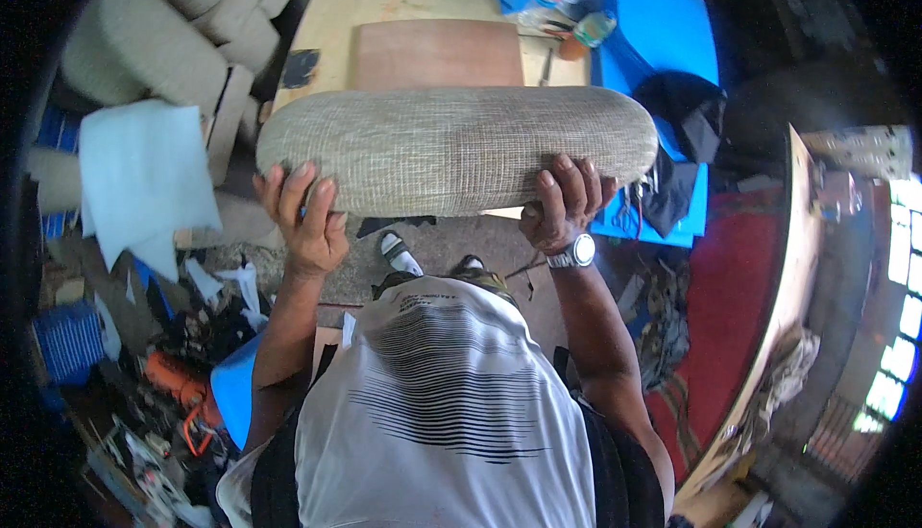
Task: Upholstering a chair seat by trimming excess fabric and securing it with a pneumatic stapler.
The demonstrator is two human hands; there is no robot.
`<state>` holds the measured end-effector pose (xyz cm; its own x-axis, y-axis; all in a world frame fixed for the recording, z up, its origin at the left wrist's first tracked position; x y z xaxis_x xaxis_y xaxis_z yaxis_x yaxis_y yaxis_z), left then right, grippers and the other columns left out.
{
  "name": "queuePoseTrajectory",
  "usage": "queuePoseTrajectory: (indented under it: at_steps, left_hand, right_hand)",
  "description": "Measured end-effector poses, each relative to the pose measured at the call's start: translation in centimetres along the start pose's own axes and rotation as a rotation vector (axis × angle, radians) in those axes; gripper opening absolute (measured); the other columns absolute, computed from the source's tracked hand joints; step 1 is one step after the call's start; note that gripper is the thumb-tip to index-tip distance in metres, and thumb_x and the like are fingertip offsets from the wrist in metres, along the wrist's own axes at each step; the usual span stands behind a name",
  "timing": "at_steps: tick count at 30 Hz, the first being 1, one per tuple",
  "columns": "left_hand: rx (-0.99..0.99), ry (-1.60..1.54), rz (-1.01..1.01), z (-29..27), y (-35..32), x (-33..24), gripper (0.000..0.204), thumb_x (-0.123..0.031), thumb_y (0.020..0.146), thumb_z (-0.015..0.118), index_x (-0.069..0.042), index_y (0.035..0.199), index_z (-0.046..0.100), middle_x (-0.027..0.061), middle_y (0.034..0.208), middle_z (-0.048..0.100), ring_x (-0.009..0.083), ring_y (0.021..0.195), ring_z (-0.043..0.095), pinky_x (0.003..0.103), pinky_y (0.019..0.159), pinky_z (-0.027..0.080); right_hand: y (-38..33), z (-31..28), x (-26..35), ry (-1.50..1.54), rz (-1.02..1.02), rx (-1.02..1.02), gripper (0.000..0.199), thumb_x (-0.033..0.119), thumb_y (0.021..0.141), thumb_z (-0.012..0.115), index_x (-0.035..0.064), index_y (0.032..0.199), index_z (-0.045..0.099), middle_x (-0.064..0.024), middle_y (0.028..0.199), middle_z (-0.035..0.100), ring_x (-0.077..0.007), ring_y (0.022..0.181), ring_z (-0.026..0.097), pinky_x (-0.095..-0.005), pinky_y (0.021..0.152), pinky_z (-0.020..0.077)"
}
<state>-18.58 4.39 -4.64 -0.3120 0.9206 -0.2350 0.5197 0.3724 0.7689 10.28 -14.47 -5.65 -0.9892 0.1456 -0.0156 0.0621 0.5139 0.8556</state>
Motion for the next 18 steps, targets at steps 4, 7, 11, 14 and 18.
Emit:
queuePoseTrajectory:
  at_steps: [4,7,11,14,18]
  left_hand:
    - [0.156,0.072,-0.055,-2.6,3.1,-1.7,0.038,-0.032,0.098,0.054,-0.015,0.131,0.061,0.0054,0.141,0.054,0.0301,0.138,0.042,0.053,0.117,0.021]
    - [0.423,0.052,-0.02,-5.1,7.4,-1.4,0.049,-0.038,0.096,0.055,-0.011,0.136,0.057,0.0084,0.141,0.054,0.0273,0.135,0.046,0.051,0.118,0.023]
    - [0.572,0.228,0.156,-3.1,8.7,-5.4,0.061,-0.045,0.098,0.047,-0.009,0.146,0.044,0.0109,0.152,0.043,0.0301,0.142,0.038,0.05,0.12,0.02]
    - [0.462,0.109,0.317,0.1,4.0,-9.8,0.059,-0.039,0.099,0.049,-0.009,0.149,0.039,0.0122,0.152,0.042,0.0301,0.143,0.037,0.049,0.121,0.02]
    - [0.261,0.083,0.144,2.3,-0.4,-12.2,0.053,-0.032,0.1,0.048,-0.006,0.146,0.043,0.0157,0.15,0.044,0.034,0.143,0.038,0.051,0.119,0.023]
  right_hand:
    - [1.3,-1.6,0.6,0.082,0.053,0.104,0.033,0.03,0.095,0.051,0.0161,0.123,0.062,-0.0115,0.131,0.061,-0.0335,0.128,0.05,-0.0548,0.112,0.0209]
    - [3.0,-3.8,-0.2,0.166,0.039,0.265,0.032,0.027,0.091,0.06,0.0172,0.12,0.066,-0.0073,0.131,0.063,-0.0284,0.128,0.052,-0.0487,0.111,0.0257]
    - [3.9,-5.6,-5.0,0.209,0.116,0.271,0.044,0.021,0.083,0.069,0.0168,0.126,0.064,-0.0067,0.137,0.06,-0.0289,0.132,0.051,-0.0505,0.114,0.0276]
    - [2.6,-6.2,-7.8,0.321,0.157,0.285,0.046,0.014,0.085,0.07,0.0196,0.13,0.063,-0.0053,0.139,0.058,-0.0281,0.137,0.046,-0.0507,0.117,0.026]
    - [1.8,-6.1,-8.9,0.354,0.162,0.266,0.045,0.013,0.084,0.071,0.0201,0.128,0.064,-0.0047,0.139,0.058,-0.0279,0.137,0.047,-0.0516,0.117,0.0272]
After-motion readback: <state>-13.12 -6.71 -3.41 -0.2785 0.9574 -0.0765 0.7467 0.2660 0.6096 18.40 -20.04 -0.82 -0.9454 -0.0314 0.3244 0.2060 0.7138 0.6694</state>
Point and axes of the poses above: each hand's wrist, its own y-axis towards the middle knuckle, its own z-axis out of the palm, x = y × z, the point moved 1 cm from there along y, towards the middle knuckle
